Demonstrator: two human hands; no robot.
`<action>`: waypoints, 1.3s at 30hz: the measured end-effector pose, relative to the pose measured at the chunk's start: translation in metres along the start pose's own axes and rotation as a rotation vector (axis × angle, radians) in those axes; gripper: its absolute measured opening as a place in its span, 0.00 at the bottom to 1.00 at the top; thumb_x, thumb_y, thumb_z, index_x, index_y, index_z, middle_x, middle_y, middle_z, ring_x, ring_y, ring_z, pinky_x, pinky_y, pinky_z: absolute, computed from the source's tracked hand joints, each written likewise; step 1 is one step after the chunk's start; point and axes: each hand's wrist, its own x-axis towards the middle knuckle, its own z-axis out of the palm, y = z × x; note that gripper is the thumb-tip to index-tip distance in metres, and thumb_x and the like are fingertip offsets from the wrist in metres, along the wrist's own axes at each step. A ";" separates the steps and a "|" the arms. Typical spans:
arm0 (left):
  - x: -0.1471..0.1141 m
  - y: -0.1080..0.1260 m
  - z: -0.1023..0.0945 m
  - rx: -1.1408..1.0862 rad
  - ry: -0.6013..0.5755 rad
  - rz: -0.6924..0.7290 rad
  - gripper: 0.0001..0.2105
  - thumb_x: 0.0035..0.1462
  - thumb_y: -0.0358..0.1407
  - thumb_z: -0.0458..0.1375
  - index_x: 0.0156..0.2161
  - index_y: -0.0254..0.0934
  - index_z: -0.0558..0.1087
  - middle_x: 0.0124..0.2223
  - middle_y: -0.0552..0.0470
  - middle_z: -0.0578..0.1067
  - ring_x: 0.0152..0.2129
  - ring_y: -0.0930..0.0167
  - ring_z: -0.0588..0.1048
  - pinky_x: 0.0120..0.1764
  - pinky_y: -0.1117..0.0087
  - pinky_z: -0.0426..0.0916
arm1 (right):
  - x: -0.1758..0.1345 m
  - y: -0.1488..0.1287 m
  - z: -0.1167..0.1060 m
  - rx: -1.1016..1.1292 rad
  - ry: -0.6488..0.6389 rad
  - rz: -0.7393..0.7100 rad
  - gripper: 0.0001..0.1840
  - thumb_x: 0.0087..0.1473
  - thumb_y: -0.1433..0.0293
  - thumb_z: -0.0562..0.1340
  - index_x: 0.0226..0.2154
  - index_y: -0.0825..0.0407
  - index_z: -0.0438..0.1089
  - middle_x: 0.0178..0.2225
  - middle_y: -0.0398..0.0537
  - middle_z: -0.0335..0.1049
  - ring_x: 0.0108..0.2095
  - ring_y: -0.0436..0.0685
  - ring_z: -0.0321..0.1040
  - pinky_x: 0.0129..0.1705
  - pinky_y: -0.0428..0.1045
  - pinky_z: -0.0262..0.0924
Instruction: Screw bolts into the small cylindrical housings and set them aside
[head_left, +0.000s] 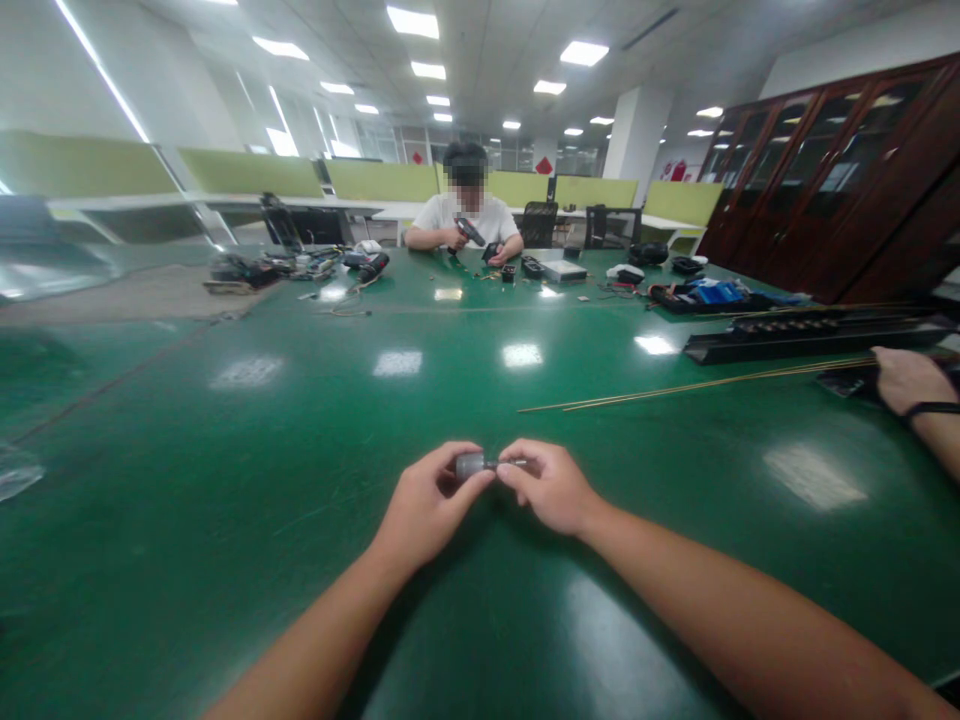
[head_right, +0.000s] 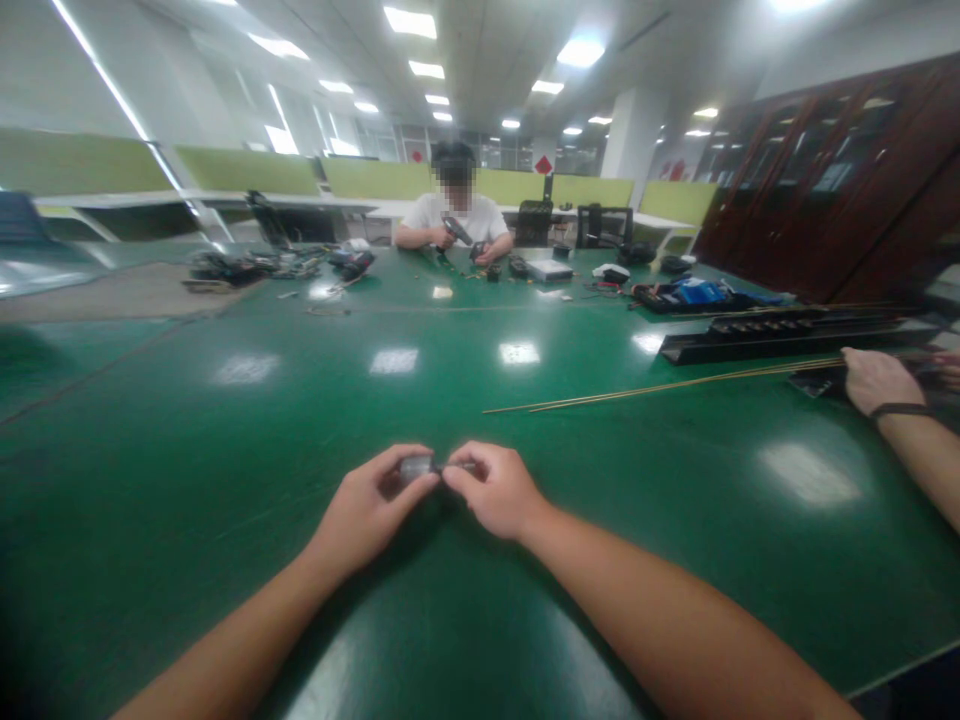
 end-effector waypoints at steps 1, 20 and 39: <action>0.000 0.000 0.000 -0.003 0.001 -0.001 0.14 0.56 0.46 0.61 0.43 0.39 0.76 0.41 0.50 0.79 0.36 0.66 0.77 0.39 0.68 0.73 | 0.000 0.000 0.000 0.009 0.003 0.004 0.08 0.55 0.65 0.62 0.33 0.53 0.71 0.22 0.38 0.65 0.20 0.48 0.62 0.24 0.44 0.56; 0.004 -0.005 -0.004 -0.039 0.034 -0.081 0.16 0.57 0.49 0.58 0.40 0.38 0.75 0.36 0.52 0.78 0.31 0.68 0.75 0.35 0.70 0.70 | 0.000 -0.001 0.000 0.046 0.032 0.026 0.08 0.55 0.64 0.62 0.34 0.53 0.70 0.20 0.37 0.64 0.19 0.48 0.61 0.22 0.43 0.54; 0.011 -0.017 -0.008 -0.295 0.153 -0.319 0.21 0.56 0.55 0.58 0.40 0.36 0.74 0.26 0.55 0.71 0.24 0.71 0.70 0.30 0.71 0.64 | -0.001 0.001 0.001 0.053 0.042 0.010 0.09 0.57 0.64 0.62 0.32 0.54 0.69 0.23 0.39 0.65 0.19 0.47 0.60 0.22 0.42 0.54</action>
